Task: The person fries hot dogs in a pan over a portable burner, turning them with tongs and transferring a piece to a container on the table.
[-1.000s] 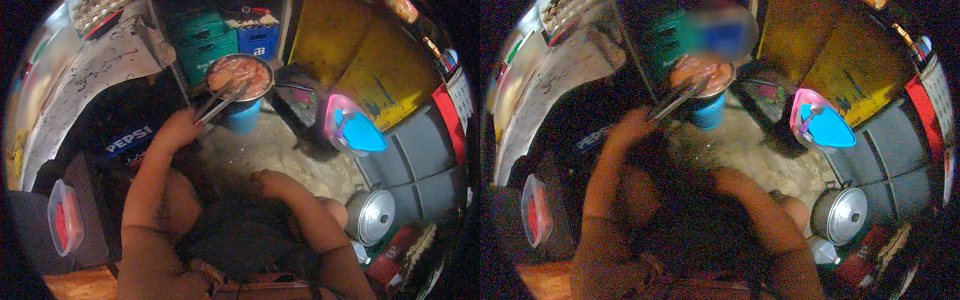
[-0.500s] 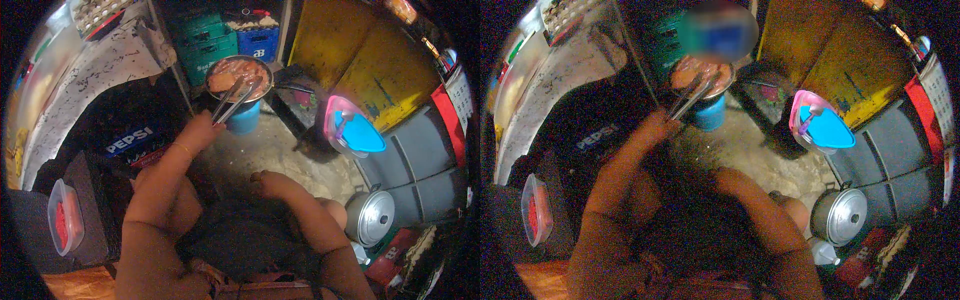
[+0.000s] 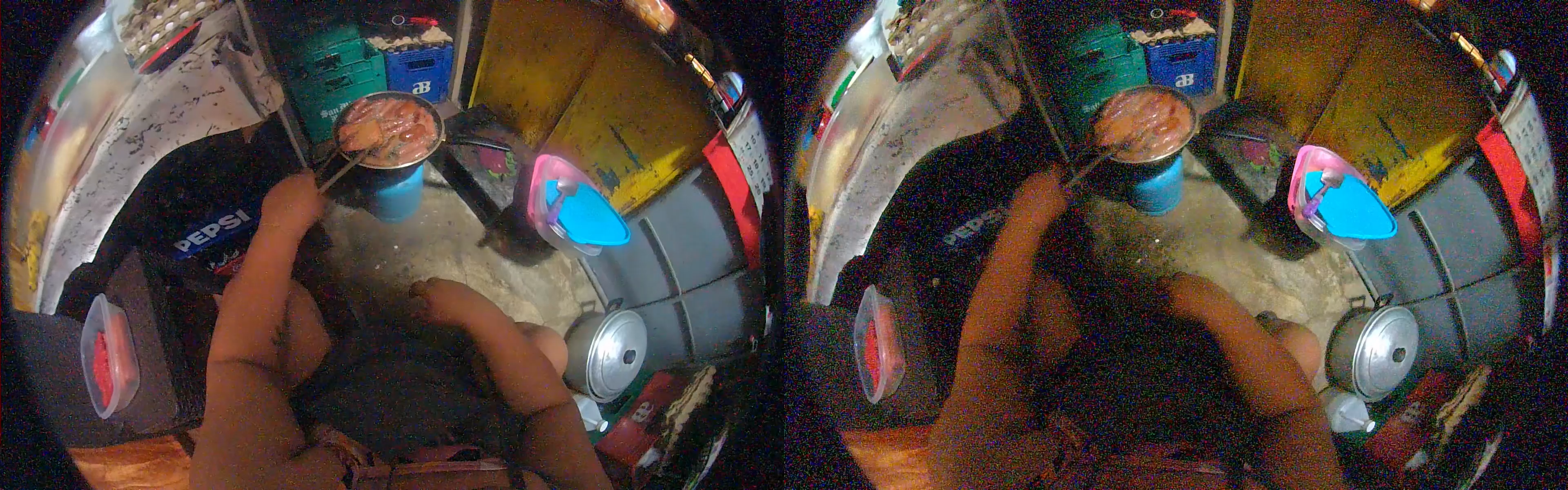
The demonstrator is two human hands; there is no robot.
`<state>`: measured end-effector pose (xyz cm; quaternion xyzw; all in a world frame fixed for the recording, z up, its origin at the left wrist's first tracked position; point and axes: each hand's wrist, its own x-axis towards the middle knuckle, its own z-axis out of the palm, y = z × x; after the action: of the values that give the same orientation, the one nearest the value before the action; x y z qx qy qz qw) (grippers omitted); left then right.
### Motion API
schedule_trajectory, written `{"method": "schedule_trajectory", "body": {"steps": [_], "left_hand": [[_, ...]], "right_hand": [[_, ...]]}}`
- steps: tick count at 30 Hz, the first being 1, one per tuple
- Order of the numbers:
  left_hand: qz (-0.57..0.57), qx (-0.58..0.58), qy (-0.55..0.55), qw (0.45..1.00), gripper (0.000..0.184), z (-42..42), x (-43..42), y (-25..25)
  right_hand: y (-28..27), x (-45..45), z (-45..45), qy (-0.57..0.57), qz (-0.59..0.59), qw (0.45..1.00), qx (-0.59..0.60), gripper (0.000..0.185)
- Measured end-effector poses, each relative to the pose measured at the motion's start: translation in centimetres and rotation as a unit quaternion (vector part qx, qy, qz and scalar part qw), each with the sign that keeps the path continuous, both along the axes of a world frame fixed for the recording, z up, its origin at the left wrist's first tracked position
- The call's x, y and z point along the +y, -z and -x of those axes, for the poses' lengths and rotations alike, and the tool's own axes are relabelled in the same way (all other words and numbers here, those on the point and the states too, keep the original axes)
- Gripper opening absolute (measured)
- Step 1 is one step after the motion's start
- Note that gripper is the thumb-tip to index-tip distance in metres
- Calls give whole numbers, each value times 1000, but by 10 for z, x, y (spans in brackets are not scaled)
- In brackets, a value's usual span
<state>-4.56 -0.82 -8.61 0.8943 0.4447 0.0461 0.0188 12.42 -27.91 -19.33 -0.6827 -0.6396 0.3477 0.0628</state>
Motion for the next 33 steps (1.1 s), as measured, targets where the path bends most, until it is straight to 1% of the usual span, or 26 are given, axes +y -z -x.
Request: {"method": "schedule_trajectory", "body": {"steps": [6,8,11,14,20,23,26,29,32,33], "left_hand": [[-39,13,17,999,22,0,-9,-2],[-53,21,23,998,21,-2,-8,1],[-88,22,35,995,21,-5,0,13],[-103,19,57,993,22,-7,3,18],[-64,17,35,997,24,-11,8,16],[-31,10,13,999,23,-13,13,19],[-2,-21,13,1000,22,-14,7,15],[49,-8,-13,999,25,-20,3,9],[52,-26,5,998,27,-19,2,11],[51,-31,11,998,28,-18,5,15]], "right_hand": [[-14,2,5,12,30,999,-7,52],[-9,3,4,9,30,1000,-4,52],[-20,7,4,7,55,998,24,52],[-3,2,2,10,28,1000,3,52],[5,-1,-1,5,1,1000,2,51],[-5,0,1,8,9,1000,7,51],[-14,4,3,17,52,998,17,51],[-9,4,2,12,45,999,17,52],[-28,4,3,-22,38,999,15,51],[-22,3,3,-16,30,999,11,51]]}}
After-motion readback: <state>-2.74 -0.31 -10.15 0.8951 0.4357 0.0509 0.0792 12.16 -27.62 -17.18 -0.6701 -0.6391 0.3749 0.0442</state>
